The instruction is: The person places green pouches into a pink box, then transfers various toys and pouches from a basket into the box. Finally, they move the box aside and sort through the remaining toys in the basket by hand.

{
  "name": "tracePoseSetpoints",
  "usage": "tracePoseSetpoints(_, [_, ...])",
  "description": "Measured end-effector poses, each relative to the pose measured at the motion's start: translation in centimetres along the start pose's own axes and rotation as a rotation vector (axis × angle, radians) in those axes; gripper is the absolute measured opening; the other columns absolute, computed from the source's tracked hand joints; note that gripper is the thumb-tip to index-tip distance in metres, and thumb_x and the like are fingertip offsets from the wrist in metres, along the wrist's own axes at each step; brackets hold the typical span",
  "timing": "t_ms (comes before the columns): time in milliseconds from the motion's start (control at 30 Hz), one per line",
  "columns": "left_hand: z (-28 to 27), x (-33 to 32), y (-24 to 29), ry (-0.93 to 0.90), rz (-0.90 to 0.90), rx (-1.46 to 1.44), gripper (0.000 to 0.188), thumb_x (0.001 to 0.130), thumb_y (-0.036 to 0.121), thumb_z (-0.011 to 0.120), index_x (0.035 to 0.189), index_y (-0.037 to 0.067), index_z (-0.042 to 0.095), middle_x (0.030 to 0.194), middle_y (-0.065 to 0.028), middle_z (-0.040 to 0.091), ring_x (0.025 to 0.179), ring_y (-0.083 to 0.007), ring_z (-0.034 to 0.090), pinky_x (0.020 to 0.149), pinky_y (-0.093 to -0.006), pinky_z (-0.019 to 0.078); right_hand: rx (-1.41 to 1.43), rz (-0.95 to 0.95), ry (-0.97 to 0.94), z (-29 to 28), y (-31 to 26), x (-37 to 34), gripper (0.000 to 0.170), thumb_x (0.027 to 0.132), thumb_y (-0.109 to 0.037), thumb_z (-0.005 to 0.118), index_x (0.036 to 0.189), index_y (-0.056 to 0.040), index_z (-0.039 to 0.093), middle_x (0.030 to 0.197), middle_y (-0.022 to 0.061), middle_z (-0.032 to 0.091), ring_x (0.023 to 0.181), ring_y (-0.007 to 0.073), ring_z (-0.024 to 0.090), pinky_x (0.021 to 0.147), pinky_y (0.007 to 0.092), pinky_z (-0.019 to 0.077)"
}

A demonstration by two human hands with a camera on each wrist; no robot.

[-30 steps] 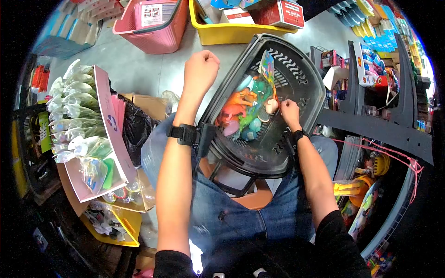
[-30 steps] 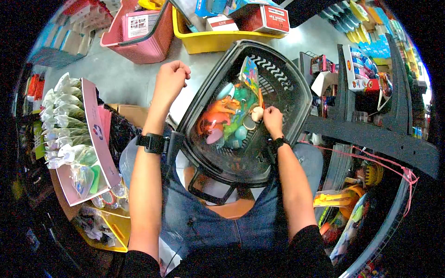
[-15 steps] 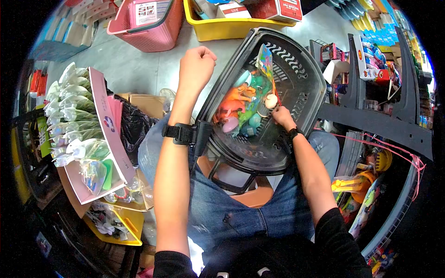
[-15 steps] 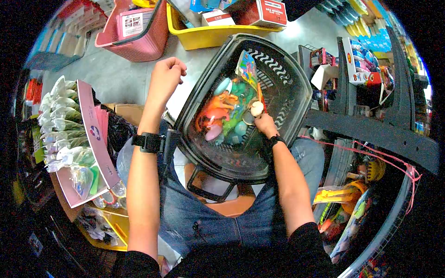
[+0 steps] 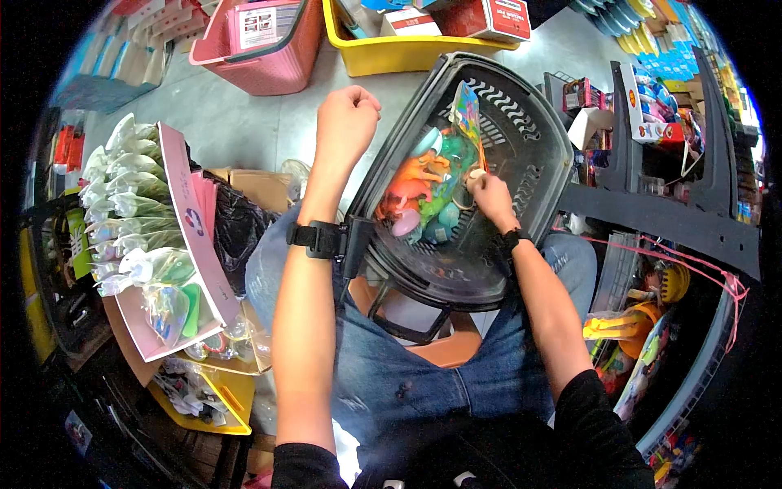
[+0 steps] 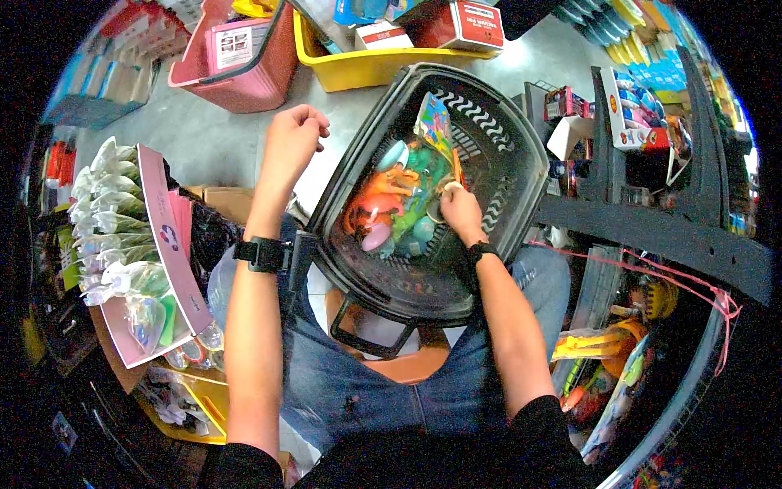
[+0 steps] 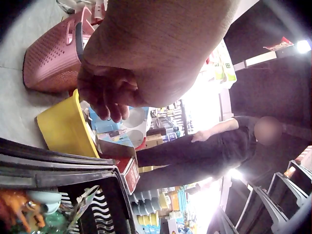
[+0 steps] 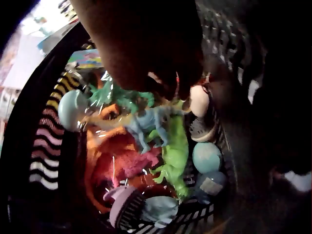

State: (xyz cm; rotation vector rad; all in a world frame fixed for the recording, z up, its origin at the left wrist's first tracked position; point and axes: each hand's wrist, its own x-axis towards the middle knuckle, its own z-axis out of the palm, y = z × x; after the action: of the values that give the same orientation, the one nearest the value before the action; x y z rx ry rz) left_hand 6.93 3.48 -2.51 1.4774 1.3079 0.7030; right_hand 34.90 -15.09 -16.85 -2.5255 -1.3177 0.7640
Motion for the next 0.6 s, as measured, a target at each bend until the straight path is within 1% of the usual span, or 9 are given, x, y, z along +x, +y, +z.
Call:
tracePoseSetpoints(33, [0.0,0.0,-0.1,0.003,0.005,-0.003,0.019,0.083,0.007,0.045,0.079,-0.002,0.062,0.070,-0.0071,0.063,0.059,-0.0131,0.056,0.055,-0.0272,0.0469,0.051,-0.086,0.084,-0.9,-2.8,-0.5,0.029,0.081,-0.025,0.056,0.090,0.0022,0.064,0.086,0.0235,0.066,0.084,0.0390,0.064,0.076,0.0473,0.0497])
tracePoseSetpoints(100, [0.1,0.1,-0.3,-0.011,-0.001,-0.001,0.019,0.083,0.008,0.045,0.079,-0.002,0.062,0.071,-0.0072,0.063,0.059,-0.0132,0.056,0.055,-0.0273,0.0469,0.068,-0.156,0.158,-1.6,-6.8,0.1,0.029,0.081,-0.025,0.056,0.086,0.0024,0.064,0.081,0.0224,0.066,0.083,0.0390,0.064,0.074,0.0485,0.0495])
tracePoseSetpoints(200, [0.2,0.3,-0.7,-0.019,0.006,0.004,0.019,0.083,0.008,0.045,0.079,-0.002,0.062,0.071,-0.0073,0.063,0.060,-0.0133,0.057,0.055,-0.0273,0.0469,0.224,-0.136,0.156,-1.3,-10.4,1.7,0.029,0.079,-0.025,0.058,0.081,0.0031,0.065,0.080,0.0240,0.065,0.083,0.0402,0.064,0.073,0.0479,0.0500])
tracePoseSetpoints(300, [0.1,0.2,-0.3,-0.014,-0.001,0.011,0.019,0.083,0.008,0.045,0.079,-0.002,0.061,0.071,-0.0075,0.063,0.060,-0.0136,0.057,0.055,-0.0271,0.0471,0.191,0.030,-0.007,1.1,-10.6,3.6,0.030,0.076,-0.026,0.061,0.074,0.0040,0.065,0.080,0.0258,0.065,0.081,0.0417,0.063,0.073,0.0471,0.0503])
tracePoseSetpoints(400, [0.1,0.3,-0.4,-0.023,0.011,0.010,0.019,0.083,0.008,0.045,0.079,-0.002,0.061,0.071,-0.0074,0.063,0.060,-0.0136,0.057,0.055,-0.0270,0.0472,0.150,0.038,0.082,1.9,-10.8,3.6,0.030,0.072,-0.025,0.062,0.070,0.0043,0.066,0.079,0.0276,0.064,0.080,0.0429,0.063,0.073,0.0474,0.0503])
tracePoseSetpoints(533, [-0.1,0.1,-0.3,-0.014,0.020,0.009,0.019,0.084,0.009,0.046,0.079,-0.002,0.062,0.071,-0.0073,0.063,0.059,-0.0135,0.058,0.056,-0.0271,0.0476,0.113,0.024,0.117,2.0,-10.7,3.3,0.026,0.071,-0.022,0.060,0.066,0.0030,0.064,0.075,0.0276,0.063,0.076,0.0439,0.062,0.073,0.0483,0.0499])
tracePoseSetpoints(600, [-0.1,-0.2,0.1,-0.020,-0.001,0.006,0.020,0.084,0.009,0.046,0.080,-0.002,0.062,0.072,-0.0073,0.063,0.060,-0.0134,0.058,0.056,-0.0272,0.0477,0.155,0.007,0.176,2.2,-11.0,3.0,0.023,0.070,-0.019,0.061,0.066,0.0036,0.063,0.074,0.0269,0.063,0.075,0.0436,0.062,0.072,0.0477,0.0500])
